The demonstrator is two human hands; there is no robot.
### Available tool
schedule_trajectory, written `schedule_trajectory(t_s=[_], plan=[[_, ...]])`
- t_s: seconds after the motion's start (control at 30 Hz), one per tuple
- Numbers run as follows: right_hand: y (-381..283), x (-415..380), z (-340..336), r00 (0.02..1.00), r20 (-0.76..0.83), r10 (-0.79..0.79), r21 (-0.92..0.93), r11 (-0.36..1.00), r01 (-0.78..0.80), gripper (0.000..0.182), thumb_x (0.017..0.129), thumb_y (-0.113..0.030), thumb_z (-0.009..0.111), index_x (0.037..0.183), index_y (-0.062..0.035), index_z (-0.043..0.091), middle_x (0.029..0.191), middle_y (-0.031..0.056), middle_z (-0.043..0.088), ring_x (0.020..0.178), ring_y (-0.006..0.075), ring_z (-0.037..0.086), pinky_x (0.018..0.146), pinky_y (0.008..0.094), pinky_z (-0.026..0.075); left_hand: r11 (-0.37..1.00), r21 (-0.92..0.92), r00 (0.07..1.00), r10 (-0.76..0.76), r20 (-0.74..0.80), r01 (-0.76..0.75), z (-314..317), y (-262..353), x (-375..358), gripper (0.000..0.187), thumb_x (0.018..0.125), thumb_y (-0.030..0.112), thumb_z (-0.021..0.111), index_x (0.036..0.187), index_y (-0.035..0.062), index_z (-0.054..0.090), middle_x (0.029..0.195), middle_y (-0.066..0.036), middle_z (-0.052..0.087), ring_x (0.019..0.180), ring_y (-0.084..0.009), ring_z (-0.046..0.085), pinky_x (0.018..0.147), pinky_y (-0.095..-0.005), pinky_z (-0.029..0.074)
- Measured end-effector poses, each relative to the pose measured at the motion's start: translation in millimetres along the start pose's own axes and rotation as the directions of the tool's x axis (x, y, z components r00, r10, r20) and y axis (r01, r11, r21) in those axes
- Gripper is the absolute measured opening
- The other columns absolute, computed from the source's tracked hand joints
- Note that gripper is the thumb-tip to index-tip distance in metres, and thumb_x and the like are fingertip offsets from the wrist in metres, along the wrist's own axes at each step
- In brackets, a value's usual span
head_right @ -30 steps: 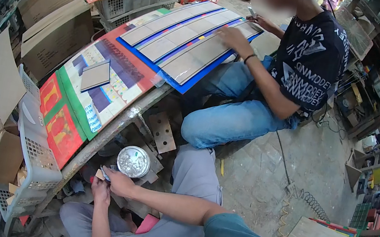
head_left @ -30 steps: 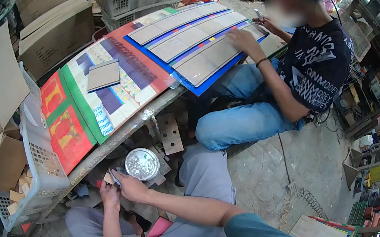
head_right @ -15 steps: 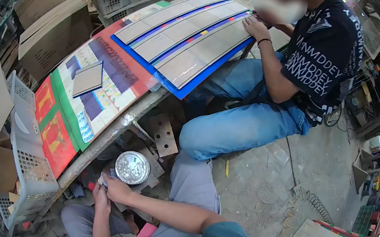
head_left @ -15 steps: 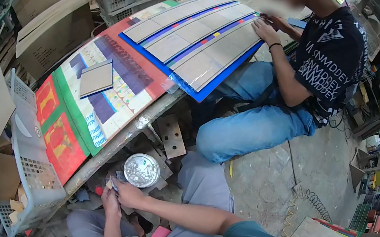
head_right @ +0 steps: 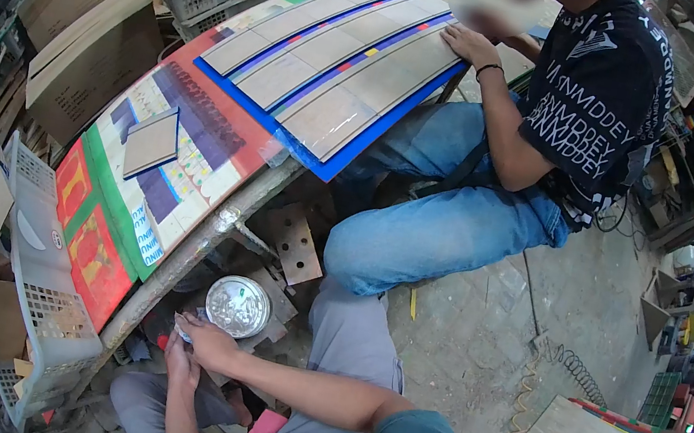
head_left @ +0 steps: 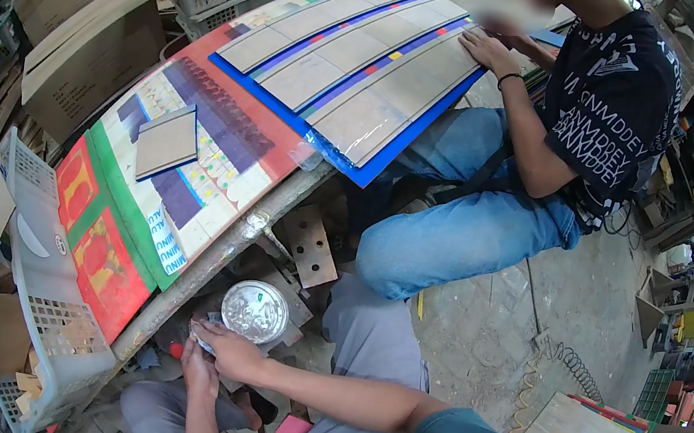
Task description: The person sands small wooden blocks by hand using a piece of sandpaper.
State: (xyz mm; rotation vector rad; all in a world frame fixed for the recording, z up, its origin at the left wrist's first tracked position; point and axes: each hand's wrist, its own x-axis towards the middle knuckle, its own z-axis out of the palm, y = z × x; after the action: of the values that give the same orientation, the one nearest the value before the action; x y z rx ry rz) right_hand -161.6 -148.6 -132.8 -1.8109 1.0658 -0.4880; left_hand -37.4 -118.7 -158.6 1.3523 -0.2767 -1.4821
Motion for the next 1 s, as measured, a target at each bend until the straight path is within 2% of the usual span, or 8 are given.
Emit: schedule_trajectory(t_s=[0.23, 0.3, 0.5, 0.67, 0.8, 0.87, 0.93, 1.0], plan=[[0, 5, 4, 0.999, 0.039, 0.027, -0.071, 0.997, -0.024, 0.071, 0.074, -0.004, 0.054, 0.139, -0.0019, 0.026, 0.139, 0.0224, 0.034, 0.124, 0.0380, 0.039, 0.103, 0.0398, 0.035, 0.997, 0.038, 0.996, 0.070, 0.061, -0.073, -1, 3, -4, 0.033, 0.095, 0.007, 0.037, 0.128, 0.0033, 0.043, 0.122, -0.011, 0.052, 0.108, -0.0208, 0.055, 0.093, -0.0339, 0.045], [0, 5, 9, 0.999, 0.030, 0.029, -0.055, 0.998, -0.027, 0.072, 0.073, -0.003, 0.053, 0.139, -0.0014, 0.025, 0.140, 0.0226, 0.032, 0.125, 0.0375, 0.038, 0.103, 0.0394, 0.035, 0.990, 0.089, 0.993, 0.110, 0.029, -0.113, -1, 3, -5, 0.040, 0.088, -0.007, 0.039, 0.128, 0.0002, 0.042, 0.125, -0.014, 0.050, 0.111, -0.0214, 0.053, 0.092, -0.0327, 0.045], [1, 3, 6, 1.000, -0.006, 0.013, -0.011, 1.000, -0.013, 0.070, 0.073, -0.001, 0.053, 0.137, 0.0037, 0.025, 0.139, 0.0252, 0.032, 0.127, 0.0365, 0.036, 0.104, 0.0381, 0.033, 0.987, 0.061, 0.988, 0.151, -0.026, -0.149, 3, -3, -6, 0.041, 0.087, -0.010, 0.039, 0.126, -0.0009, 0.044, 0.124, -0.013, 0.051, 0.112, -0.0217, 0.053, 0.093, -0.0319, 0.045], [7, 4, 16, 1.000, -0.004, 0.003, -0.075, 0.997, -0.003, 0.069, 0.074, -0.006, 0.055, 0.136, 0.0044, 0.026, 0.138, 0.0252, 0.033, 0.124, 0.0377, 0.039, 0.102, 0.0390, 0.035, 0.980, 0.092, 0.981, 0.184, -0.056, -0.178, 4, -1, -10, 0.025, 0.089, -0.003, 0.041, 0.112, 0.0008, 0.049, 0.109, -0.011, 0.056, 0.100, -0.0185, 0.057, 0.086, -0.0312, 0.047], [1, 0, 12, 0.999, 0.044, 0.027, -0.106, 0.994, -0.022, 0.068, 0.075, -0.008, 0.054, 0.136, 0.0030, 0.027, 0.137, 0.0253, 0.035, 0.119, 0.0390, 0.043, 0.099, 0.0410, 0.039, 0.982, 0.059, 0.981, 0.184, -0.066, -0.180, 1, -5, -5, 0.024, 0.089, -0.002, 0.039, 0.112, 0.0010, 0.047, 0.108, -0.012, 0.056, 0.100, -0.0199, 0.057, 0.084, -0.0331, 0.048], [-10, 0, 0, 0.995, 0.088, 0.042, -0.087, 0.996, -0.034, 0.069, 0.074, -0.006, 0.052, 0.138, 0.0003, 0.027, 0.137, 0.0243, 0.035, 0.122, 0.0376, 0.041, 0.099, 0.0410, 0.039, 0.993, 0.022, 0.989, 0.120, -0.089, -0.119, 0, -4, -4, 0.025, 0.090, 0.002, 0.038, 0.114, 0.0010, 0.045, 0.111, -0.014, 0.054, 0.101, -0.0225, 0.056, 0.084, -0.0355, 0.048], [-22, -1, -10, 0.954, 0.213, 0.213, 0.053, 0.972, -0.229, 0.066, 0.074, -0.007, 0.053, 0.136, -0.0013, 0.033, 0.132, 0.0229, 0.042, 0.120, 0.0370, 0.043, 0.098, 0.0417, 0.040, 0.999, 0.000, 0.986, 0.053, -0.159, -0.054, -6, -1, -5, 0.025, 0.090, 0.007, 0.039, 0.113, 0.0021, 0.048, 0.110, -0.012, 0.055, 0.101, -0.0211, 0.056, 0.085, -0.0335, 0.047], [-21, 0, -11, 0.972, 0.153, 0.178, 0.028, 0.982, -0.185, 0.065, 0.072, -0.006, 0.054, 0.135, -0.0026, 0.036, 0.131, 0.0199, 0.046, 0.120, 0.0364, 0.043, 0.098, 0.0410, 0.040, 0.999, -0.035, 0.982, 0.004, -0.187, -0.011, 1, 1, -6, 0.026, 0.091, 0.018, 0.041, 0.111, 0.0039, 0.051, 0.108, -0.011, 0.057, 0.101, -0.0193, 0.057, 0.085, -0.0329, 0.046]])
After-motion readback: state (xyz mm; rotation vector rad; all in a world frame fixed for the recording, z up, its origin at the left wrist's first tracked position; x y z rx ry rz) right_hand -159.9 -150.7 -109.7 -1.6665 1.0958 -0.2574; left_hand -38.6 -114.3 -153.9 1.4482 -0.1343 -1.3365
